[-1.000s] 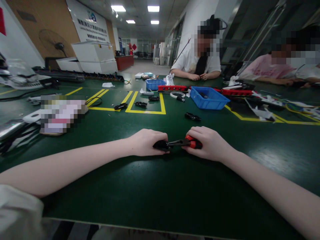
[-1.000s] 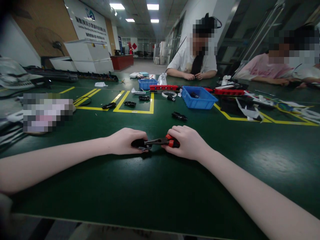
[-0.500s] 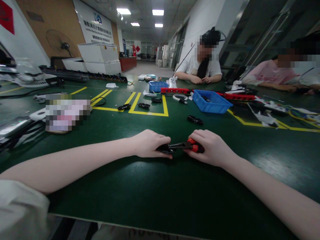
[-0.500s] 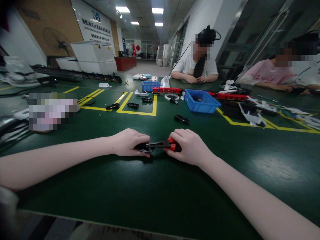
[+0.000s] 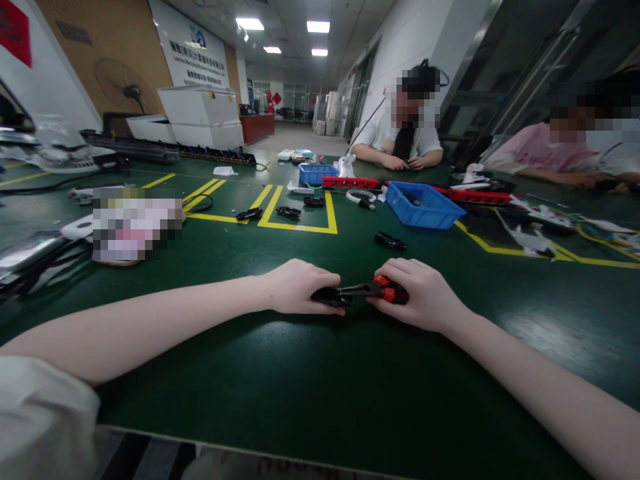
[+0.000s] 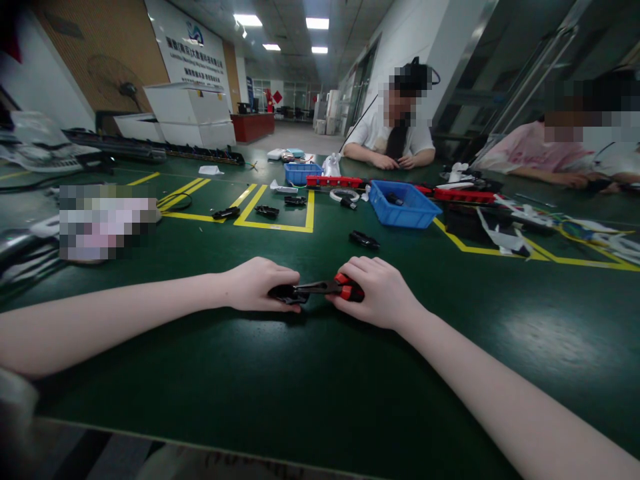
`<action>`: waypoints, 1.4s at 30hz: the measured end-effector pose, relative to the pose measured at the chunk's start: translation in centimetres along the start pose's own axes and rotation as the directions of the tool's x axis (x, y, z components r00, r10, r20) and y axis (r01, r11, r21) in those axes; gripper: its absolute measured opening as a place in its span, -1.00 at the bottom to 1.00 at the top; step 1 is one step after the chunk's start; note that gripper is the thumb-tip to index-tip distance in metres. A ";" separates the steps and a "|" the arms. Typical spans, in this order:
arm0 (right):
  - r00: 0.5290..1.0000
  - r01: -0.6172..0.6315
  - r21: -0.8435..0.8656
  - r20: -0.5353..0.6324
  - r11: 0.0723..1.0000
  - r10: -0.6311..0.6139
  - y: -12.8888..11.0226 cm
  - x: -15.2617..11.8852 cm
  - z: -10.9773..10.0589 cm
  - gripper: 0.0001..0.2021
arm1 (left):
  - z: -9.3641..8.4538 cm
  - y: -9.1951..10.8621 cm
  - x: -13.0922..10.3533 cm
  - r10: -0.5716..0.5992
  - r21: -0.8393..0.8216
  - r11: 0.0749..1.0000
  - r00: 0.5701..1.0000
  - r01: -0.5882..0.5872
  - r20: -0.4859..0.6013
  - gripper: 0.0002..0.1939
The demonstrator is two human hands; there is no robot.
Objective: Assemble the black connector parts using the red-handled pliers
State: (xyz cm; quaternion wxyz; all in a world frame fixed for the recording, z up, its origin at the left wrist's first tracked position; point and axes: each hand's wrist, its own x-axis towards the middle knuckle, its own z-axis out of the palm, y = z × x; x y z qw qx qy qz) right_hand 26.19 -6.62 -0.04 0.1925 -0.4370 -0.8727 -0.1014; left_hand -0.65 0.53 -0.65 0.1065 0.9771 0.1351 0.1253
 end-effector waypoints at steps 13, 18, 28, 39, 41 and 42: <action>0.999 0.032 -0.037 -0.007 0.999 -0.033 -0.1 -0.2 0.0 -0.79 | -0.2 0.0 -0.1 0.042 -0.009 0.999 0.999 -0.041 0.017 -0.69; 0.999 0.044 -0.049 -0.023 0.998 -0.045 -0.1 -0.2 0.0 -0.75 | -0.1 0.0 0.0 0.030 -0.001 1.000 0.999 -0.030 0.014 -0.68; 0.988 0.079 -0.128 -0.125 0.989 -0.095 0.2 -0.1 0.1 -0.75 | 0.0 0.1 0.0 0.001 -0.003 1.000 1.000 -0.001 0.006 -0.65; 0.981 0.081 -0.132 -0.166 0.988 -0.103 0.2 -0.2 0.2 -0.71 | 0.0 0.0 0.1 0.010 0.006 1.000 1.000 -0.010 0.006 -0.64; 0.979 0.083 -0.126 -0.178 0.989 -0.105 0.2 -0.2 0.2 -0.67 | 0.0 0.0 0.0 0.015 0.009 1.000 1.000 -0.015 0.001 -0.63; 0.977 0.086 -0.128 -0.182 0.988 -0.109 0.2 -0.2 0.2 -0.66 | 0.0 0.0 0.0 0.017 0.009 1.000 1.000 -0.017 0.000 -0.63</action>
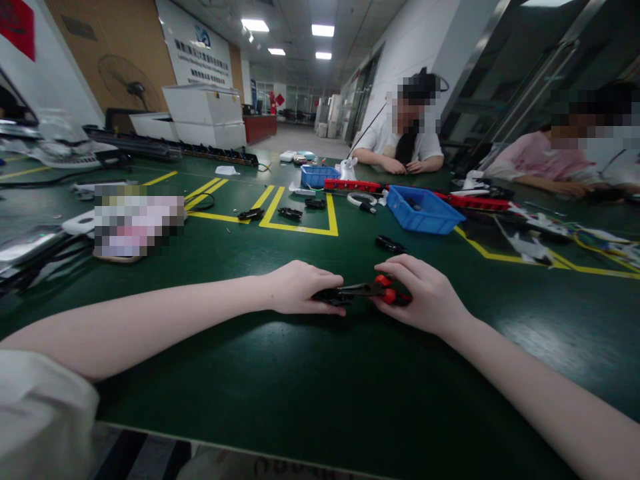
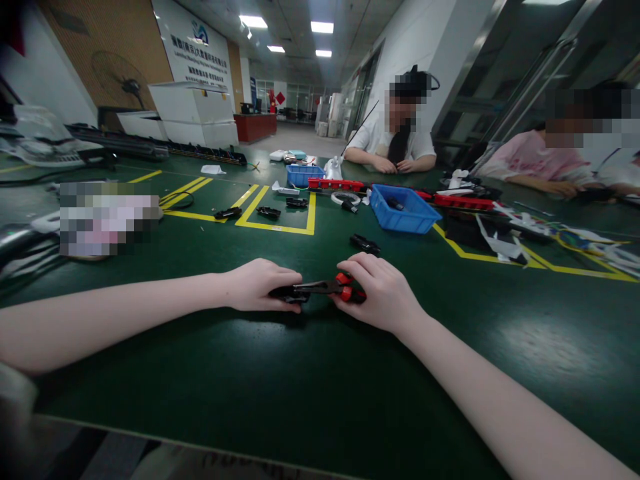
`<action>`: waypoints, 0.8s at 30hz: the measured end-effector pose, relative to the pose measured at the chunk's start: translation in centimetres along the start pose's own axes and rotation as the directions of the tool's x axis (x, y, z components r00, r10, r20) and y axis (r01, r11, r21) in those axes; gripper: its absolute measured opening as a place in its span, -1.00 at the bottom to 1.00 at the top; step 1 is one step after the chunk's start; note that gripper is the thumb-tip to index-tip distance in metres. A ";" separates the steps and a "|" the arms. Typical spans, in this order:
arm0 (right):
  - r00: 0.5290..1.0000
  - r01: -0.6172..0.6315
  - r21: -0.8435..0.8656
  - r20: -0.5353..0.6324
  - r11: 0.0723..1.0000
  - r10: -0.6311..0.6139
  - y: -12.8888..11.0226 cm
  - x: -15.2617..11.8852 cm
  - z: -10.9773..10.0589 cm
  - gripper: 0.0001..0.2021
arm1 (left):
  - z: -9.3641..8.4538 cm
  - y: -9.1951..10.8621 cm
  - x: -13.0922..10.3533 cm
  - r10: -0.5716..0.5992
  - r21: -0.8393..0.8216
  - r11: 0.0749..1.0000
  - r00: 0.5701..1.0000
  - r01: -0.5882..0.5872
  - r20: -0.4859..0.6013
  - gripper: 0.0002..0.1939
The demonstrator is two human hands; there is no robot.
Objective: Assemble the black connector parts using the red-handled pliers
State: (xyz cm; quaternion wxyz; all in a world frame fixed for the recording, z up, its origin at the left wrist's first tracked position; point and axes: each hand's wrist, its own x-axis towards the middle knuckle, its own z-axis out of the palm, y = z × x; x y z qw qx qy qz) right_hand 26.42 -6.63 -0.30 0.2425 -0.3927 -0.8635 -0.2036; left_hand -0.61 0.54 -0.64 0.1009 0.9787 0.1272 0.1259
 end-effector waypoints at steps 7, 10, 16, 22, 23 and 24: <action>0.999 0.036 -0.043 -0.026 0.998 -0.037 0.1 0.0 0.0 -0.71 | 0.0 -0.1 0.0 0.018 -0.027 0.999 1.000 -0.018 0.004 -0.65; 0.998 0.047 -0.067 -0.030 0.997 -0.049 0.2 -0.1 0.1 -0.71 | 0.0 -0.1 0.0 0.025 -0.030 0.999 1.000 -0.025 -0.003 -0.66; 0.999 0.040 -0.063 -0.030 0.997 -0.042 0.3 0.0 0.2 -0.73 | 0.0 -0.1 0.0 0.015 -0.055 0.998 1.000 -0.015 0.004 -0.67; 0.999 0.036 -0.040 0.002 0.999 -0.035 0.5 0.0 0.3 -0.80 | 0.1 -0.2 -0.1 0.038 -0.037 0.999 0.999 -0.038 -0.023 -0.67; 1.000 0.029 -0.036 0.012 0.999 -0.029 0.5 0.0 0.3 -0.82 | 0.1 -0.2 -0.1 0.039 -0.034 0.999 0.999 -0.040 -0.025 -0.67; 1.000 0.023 -0.031 0.021 0.999 -0.022 0.5 0.0 0.3 -0.83 | 0.1 -0.2 -0.1 0.038 -0.033 0.999 0.999 -0.039 -0.028 -0.67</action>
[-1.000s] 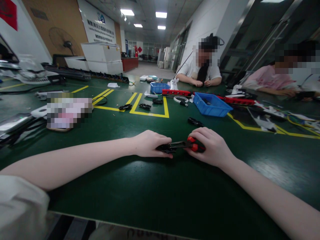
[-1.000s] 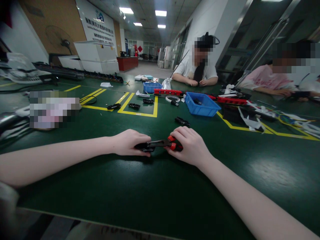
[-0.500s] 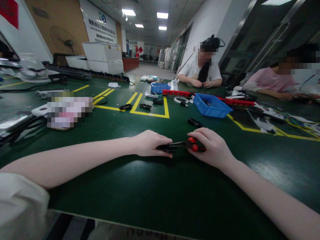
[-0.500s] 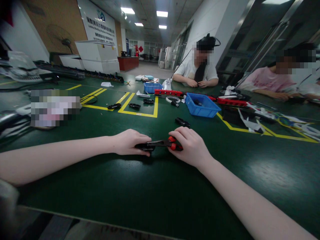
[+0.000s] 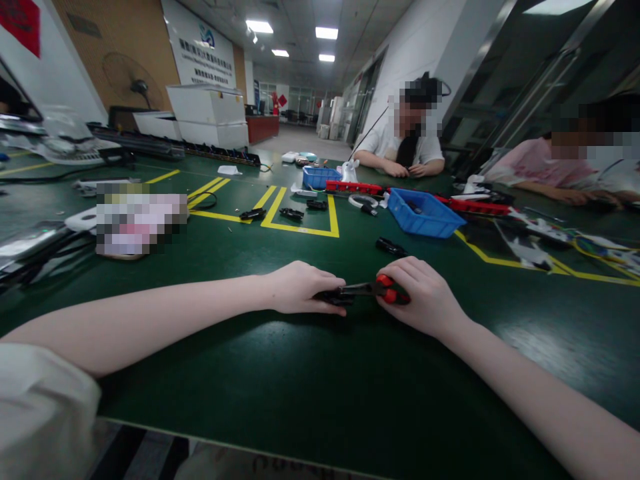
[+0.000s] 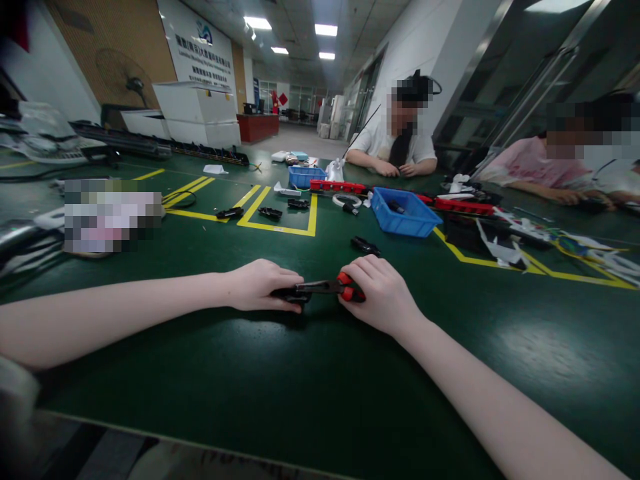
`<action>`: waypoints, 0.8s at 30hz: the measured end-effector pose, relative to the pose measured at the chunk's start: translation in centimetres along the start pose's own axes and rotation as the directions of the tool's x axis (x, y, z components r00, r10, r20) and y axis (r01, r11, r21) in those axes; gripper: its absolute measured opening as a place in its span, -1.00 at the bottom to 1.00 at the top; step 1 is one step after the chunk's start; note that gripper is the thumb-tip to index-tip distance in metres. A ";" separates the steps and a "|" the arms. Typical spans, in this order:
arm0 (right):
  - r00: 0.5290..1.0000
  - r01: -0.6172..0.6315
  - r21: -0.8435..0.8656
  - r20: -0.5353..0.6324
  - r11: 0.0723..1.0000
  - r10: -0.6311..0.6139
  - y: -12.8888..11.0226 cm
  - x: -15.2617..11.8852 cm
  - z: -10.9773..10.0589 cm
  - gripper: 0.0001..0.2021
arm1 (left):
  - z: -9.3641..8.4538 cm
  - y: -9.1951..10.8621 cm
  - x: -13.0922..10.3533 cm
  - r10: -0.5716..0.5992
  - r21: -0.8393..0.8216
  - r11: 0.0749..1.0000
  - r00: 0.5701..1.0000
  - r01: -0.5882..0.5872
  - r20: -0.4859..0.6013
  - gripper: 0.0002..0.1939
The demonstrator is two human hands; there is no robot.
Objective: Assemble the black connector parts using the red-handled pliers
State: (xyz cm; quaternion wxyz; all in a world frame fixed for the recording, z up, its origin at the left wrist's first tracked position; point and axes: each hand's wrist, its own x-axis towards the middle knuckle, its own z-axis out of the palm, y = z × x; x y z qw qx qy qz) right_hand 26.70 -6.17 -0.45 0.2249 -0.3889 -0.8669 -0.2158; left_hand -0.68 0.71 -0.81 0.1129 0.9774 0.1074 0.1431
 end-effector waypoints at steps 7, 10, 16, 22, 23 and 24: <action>0.997 -0.061 -0.011 0.054 0.998 0.062 -0.3 0.2 -0.3 -0.85 | -0.2 0.2 0.1 -0.009 0.005 1.000 1.000 0.009 0.011 -0.67; 0.995 -0.079 -0.027 0.054 0.996 0.081 -0.5 0.3 -0.3 -0.83 | -0.3 0.2 0.1 -0.024 -0.003 1.000 0.999 0.024 0.027 -0.67; 0.996 -0.068 -0.042 0.049 0.997 0.070 -0.4 0.2 -0.2 -0.87 | -0.4 0.2 0.1 -0.050 -0.032 0.998 0.998 0.051 0.040 -0.67; 0.993 -0.110 -0.004 0.046 0.994 0.110 -0.2 0.1 0.0 -0.88 | -0.2 0.2 0.0 -0.040 -0.028 0.999 0.999 0.040 0.016 -0.67; 0.992 -0.113 0.002 0.051 0.994 0.113 -0.2 0.2 -0.1 -0.88 | -0.2 0.2 0.0 -0.038 -0.026 0.999 0.999 0.038 0.014 -0.67; 0.992 -0.112 0.008 0.057 0.994 0.111 -0.2 0.2 -0.1 -0.88 | -0.2 0.2 0.0 -0.037 -0.026 0.999 0.999 0.037 0.014 -0.67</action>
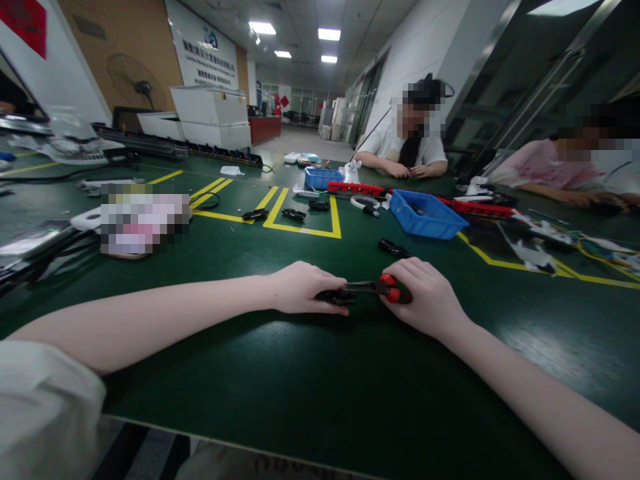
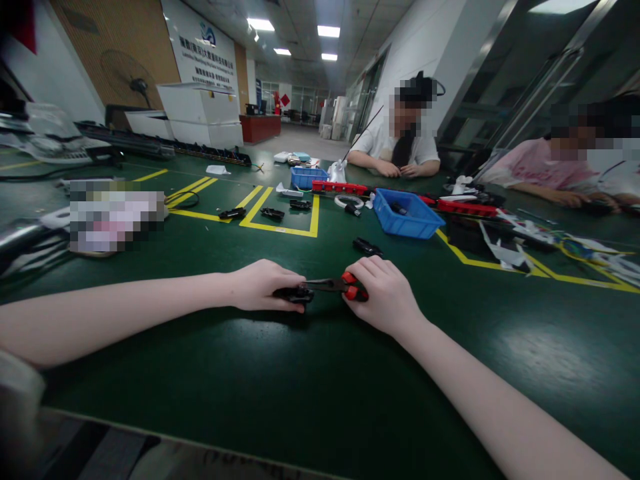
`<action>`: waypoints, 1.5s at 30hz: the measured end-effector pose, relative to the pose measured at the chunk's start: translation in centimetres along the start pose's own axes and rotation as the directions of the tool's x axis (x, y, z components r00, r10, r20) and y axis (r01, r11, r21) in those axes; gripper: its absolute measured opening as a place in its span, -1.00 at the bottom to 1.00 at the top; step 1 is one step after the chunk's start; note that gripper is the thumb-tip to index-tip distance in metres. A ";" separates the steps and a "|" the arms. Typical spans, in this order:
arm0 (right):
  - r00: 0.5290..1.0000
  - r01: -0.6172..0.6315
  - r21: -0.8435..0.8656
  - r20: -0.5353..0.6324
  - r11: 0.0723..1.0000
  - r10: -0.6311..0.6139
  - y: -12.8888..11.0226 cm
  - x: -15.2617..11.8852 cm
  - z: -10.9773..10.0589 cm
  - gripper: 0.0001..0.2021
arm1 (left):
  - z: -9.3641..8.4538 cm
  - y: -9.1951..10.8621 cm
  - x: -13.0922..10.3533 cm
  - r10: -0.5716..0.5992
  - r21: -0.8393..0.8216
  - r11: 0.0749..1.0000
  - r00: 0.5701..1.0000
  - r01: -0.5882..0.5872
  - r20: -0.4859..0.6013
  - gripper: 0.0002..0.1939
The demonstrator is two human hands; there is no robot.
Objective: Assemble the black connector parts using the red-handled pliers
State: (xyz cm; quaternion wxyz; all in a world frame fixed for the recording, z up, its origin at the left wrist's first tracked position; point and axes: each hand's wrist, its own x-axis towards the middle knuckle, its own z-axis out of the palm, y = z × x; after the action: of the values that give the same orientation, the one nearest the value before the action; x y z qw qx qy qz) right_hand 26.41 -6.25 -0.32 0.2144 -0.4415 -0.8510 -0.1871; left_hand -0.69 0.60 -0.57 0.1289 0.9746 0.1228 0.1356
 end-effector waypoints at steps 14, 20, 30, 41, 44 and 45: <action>0.999 0.016 -0.001 0.040 1.000 -0.016 0.0 -0.2 0.0 -0.88 | -0.1 -0.1 0.0 -0.008 -0.031 0.999 1.000 0.009 0.010 -0.69; 0.999 0.007 -0.021 0.031 1.000 -0.006 -0.1 0.1 -0.1 -0.87 | -0.1 -0.1 0.0 -0.017 -0.037 0.999 1.000 0.017 0.002 -0.68; 0.997 0.021 0.035 0.077 0.999 -0.024 -0.2 0.1 -0.2 -0.89 | 0.2 -0.2 0.0 0.025 0.026 0.999 1.000 -0.025 -0.009 -0.67; 0.997 0.018 0.023 0.069 1.000 -0.019 -0.2 0.1 -0.2 -0.88 | 0.0 -0.1 0.0 0.007 0.018 1.000 1.000 -0.007 0.001 -0.66; 0.997 0.016 0.033 0.075 0.999 -0.018 -0.1 0.0 -0.1 -0.88 | -0.1 0.0 0.0 0.002 0.004 1.000 1.000 -0.002 0.007 -0.67; 0.997 0.016 0.041 0.081 0.999 -0.019 0.0 0.0 0.0 -0.88 | -0.1 0.0 0.0 0.003 0.002 1.000 1.000 -0.003 0.008 -0.67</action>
State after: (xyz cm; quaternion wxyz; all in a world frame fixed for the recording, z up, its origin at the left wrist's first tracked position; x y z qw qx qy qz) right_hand 26.37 -6.29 -0.28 0.1868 -0.4369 -0.8663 -0.1538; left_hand -0.71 0.62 -0.47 0.1283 0.9755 0.1209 0.1317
